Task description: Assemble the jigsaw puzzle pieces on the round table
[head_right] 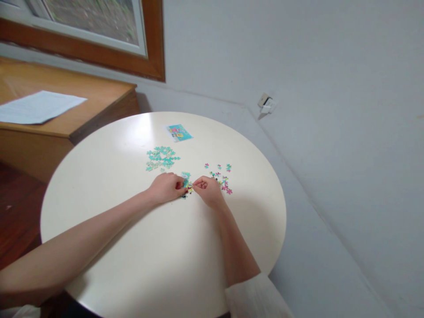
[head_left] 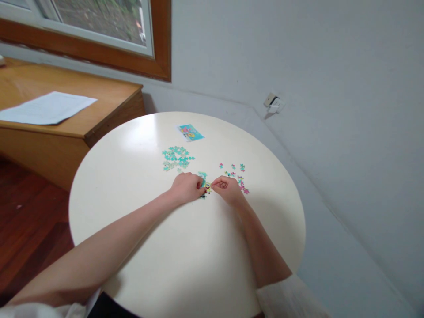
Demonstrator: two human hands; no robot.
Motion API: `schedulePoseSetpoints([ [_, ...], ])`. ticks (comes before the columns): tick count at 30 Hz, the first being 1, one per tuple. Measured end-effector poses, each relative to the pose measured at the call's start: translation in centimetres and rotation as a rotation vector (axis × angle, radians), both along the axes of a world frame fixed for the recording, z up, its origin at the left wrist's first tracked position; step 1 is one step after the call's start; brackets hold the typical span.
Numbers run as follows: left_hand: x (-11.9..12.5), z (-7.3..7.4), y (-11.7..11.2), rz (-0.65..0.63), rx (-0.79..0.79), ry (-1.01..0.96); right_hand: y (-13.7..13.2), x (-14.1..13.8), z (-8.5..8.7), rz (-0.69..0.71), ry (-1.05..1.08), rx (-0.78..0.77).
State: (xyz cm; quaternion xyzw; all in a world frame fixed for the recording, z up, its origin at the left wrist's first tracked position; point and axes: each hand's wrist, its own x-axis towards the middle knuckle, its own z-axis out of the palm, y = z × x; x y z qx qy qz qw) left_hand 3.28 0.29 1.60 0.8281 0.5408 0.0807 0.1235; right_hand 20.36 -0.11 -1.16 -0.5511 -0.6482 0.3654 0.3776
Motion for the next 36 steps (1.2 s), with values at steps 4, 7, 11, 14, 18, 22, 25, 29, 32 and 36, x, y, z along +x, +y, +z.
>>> schedulePoseSetpoints([
  [4,0.00,0.03,0.00,0.001,0.000,-0.009,-0.10,-0.08,0.28,-0.017,-0.014,-0.001],
  [7,0.03,0.14,-0.03,0.002,-0.004,-0.008,-0.13,-0.11,0.38,-0.017,-0.018,-0.003],
  [11,0.06,0.28,-0.07,0.000,-0.011,-0.002,-0.07,-0.17,0.40,-0.018,0.008,-0.025],
  [14,0.08,0.31,-0.10,0.000,-0.013,-0.001,-0.06,-0.20,0.38,-0.029,0.027,-0.031],
  [18,0.09,0.25,-0.11,0.008,-0.011,-0.003,-0.10,-0.19,0.39,-0.025,0.032,-0.029],
  [22,0.10,0.21,-0.08,0.005,-0.010,0.002,-0.12,-0.21,0.45,-0.021,0.027,-0.028],
  [25,0.11,0.23,-0.07,0.007,-0.009,0.010,-0.14,-0.25,0.50,-0.024,0.018,-0.023],
  [29,0.12,0.18,-0.09,0.008,-0.010,0.020,-0.19,-0.29,0.57,-0.026,0.017,-0.024],
  [32,0.11,0.08,-0.13,0.004,-0.005,0.019,-0.20,-0.32,0.58,-0.028,0.017,-0.031],
  [36,0.12,0.13,-0.16,-0.005,0.010,0.024,-0.17,-0.31,0.51,-0.028,0.008,-0.025],
])
